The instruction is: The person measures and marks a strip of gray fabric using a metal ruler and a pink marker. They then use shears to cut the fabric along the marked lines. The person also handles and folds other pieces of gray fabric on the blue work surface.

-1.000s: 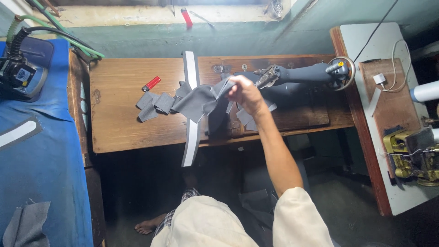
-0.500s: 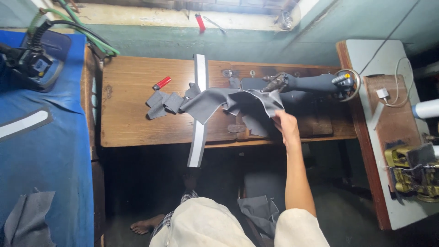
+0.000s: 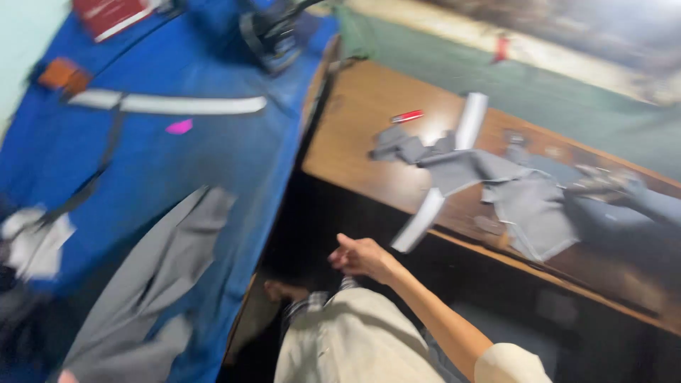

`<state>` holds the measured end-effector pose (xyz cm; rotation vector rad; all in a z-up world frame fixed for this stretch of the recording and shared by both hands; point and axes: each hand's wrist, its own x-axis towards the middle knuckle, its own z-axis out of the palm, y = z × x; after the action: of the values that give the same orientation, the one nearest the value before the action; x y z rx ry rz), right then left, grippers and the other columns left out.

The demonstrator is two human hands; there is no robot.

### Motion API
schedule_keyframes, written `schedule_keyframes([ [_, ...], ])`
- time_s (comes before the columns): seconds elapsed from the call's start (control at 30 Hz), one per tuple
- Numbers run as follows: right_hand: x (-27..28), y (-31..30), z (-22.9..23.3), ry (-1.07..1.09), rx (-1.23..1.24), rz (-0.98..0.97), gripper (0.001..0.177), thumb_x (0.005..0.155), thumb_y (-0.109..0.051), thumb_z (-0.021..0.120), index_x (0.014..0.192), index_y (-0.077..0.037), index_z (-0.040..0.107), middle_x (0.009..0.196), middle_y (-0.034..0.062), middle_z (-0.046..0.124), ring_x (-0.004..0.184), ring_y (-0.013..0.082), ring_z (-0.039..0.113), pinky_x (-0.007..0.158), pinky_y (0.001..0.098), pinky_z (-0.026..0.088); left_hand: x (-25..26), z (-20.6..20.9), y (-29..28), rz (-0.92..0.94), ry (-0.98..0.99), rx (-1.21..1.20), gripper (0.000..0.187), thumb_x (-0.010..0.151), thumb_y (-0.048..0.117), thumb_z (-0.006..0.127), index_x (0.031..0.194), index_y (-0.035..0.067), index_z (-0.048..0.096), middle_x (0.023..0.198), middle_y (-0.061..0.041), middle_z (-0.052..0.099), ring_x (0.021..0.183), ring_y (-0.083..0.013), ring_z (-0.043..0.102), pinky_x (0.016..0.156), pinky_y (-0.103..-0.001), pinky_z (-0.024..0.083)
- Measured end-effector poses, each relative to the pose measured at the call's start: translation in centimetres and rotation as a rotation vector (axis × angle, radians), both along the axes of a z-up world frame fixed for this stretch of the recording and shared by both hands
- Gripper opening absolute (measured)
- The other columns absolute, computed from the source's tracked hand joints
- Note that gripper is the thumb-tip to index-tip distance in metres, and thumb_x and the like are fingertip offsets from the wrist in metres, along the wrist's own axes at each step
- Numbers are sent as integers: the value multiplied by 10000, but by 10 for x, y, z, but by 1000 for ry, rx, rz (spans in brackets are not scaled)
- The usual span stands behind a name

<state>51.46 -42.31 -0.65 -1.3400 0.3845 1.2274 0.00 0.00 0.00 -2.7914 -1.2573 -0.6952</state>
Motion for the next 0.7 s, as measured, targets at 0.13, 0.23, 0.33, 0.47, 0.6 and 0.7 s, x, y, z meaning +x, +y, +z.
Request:
schedule_keyframes([
  [0.13, -103, 118, 34, 549, 277, 546, 923, 814, -762, 549, 1414, -63, 487, 1444, 190, 585, 1298, 324, 614, 1004, 396, 512, 65, 170, -81, 46, -5, 20, 255, 1224, 93, 670, 1245, -143, 763, 1066, -285, 696, 925, -398, 656, 845, -441, 495],
  [0.23, -173, 192, 24, 816, 402, 507, 1156, 785, -803, 633, 1631, -127, 228, 1615, 204, 374, 1383, 387, 510, 956, 440, 537, 78, 225, -111, -10, -34, -75, 195, 1091, 119, 653, 1031, -66, 664, 961, -263, 637, 865, -437, 600, 812, -473, 466],
  [0.33, -197, 269, 67, 833, 360, 330, 1116, 752, -748, 664, 1643, -254, 208, 1692, 144, 264, 1487, 371, 349, 1031, 571, 353, 71, 241, -102, 31, -17, -232, 212, 1049, 195, 614, 921, 36, 669, 750, -133, 621, 652, -311, 576, 633, -407, 447],
  [0.47, -202, 373, 25, 723, 435, 28, 396, 887, -383, 696, 1167, -104, 691, 1170, 116, 733, 1092, 291, 682, 1051, 437, 524, 23, 236, -68, -21, 33, -396, 261, 972, 202, 648, 1172, 51, 718, 773, -52, 686, 596, -189, 653, 542, -301, 543],
  [0.6, -143, 442, 69, 370, 384, 3, 253, 848, -352, 746, 727, -196, 587, 669, 34, 579, 688, 204, 619, 735, 409, 541, -19, 215, -44, 67, 287, -88, 341, 907, 221, 745, 1246, 217, 711, 855, 17, 647, 610, -239, 630, 499, -378, 511],
  [0.7, -110, 461, 91, 216, 561, -140, 293, 828, -226, 731, 1075, -70, 752, 1006, 108, 782, 951, 262, 738, 948, 396, 603, -6, 198, -43, -1, 393, 194, 361, 909, 53, 675, 1194, 274, 698, 723, 29, 454, 558, -179, 505, 448, -338, 412],
])
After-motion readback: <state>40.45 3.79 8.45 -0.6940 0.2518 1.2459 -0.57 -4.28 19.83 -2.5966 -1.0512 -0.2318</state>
